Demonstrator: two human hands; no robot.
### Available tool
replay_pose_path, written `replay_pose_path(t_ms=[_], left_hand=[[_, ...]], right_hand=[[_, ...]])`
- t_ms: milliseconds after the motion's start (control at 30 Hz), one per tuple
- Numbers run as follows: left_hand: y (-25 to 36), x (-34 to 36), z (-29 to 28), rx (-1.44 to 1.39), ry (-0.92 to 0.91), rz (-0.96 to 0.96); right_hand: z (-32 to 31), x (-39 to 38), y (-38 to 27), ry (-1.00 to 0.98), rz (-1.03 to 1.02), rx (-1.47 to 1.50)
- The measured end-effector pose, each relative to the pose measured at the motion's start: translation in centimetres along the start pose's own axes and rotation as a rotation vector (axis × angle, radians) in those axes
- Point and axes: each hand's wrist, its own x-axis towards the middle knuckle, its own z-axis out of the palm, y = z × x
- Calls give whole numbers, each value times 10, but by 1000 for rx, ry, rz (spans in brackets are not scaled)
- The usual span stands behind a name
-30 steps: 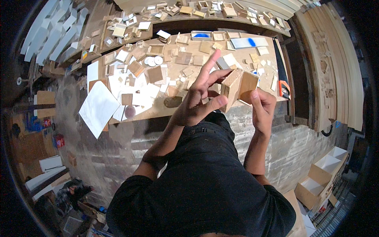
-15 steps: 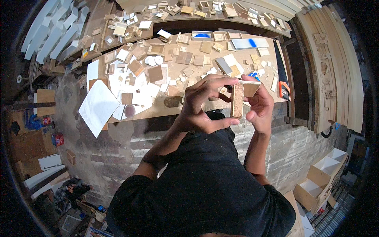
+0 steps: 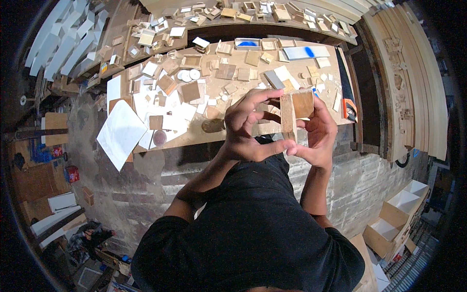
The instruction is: The person assembles a small wooden box by hand, applying glue to the edges of wooden pieces and joining them together.
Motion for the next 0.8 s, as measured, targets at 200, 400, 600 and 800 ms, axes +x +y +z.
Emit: replay_pose_path(t_ms=[200, 400, 600, 800], left_hand=[[-4, -3, -2, -268, 46, -350], [-5, -2, -1, -261, 141, -337], [-6, -4, 4, -361, 306, -331], [-13, -12, 6, -339, 349, -307]], right_hand=[[15, 11, -12, 80, 83, -8], [21, 16, -11, 118, 57, 96], [22, 15, -8, 151, 102, 124], [28, 15, -11, 181, 78, 81]])
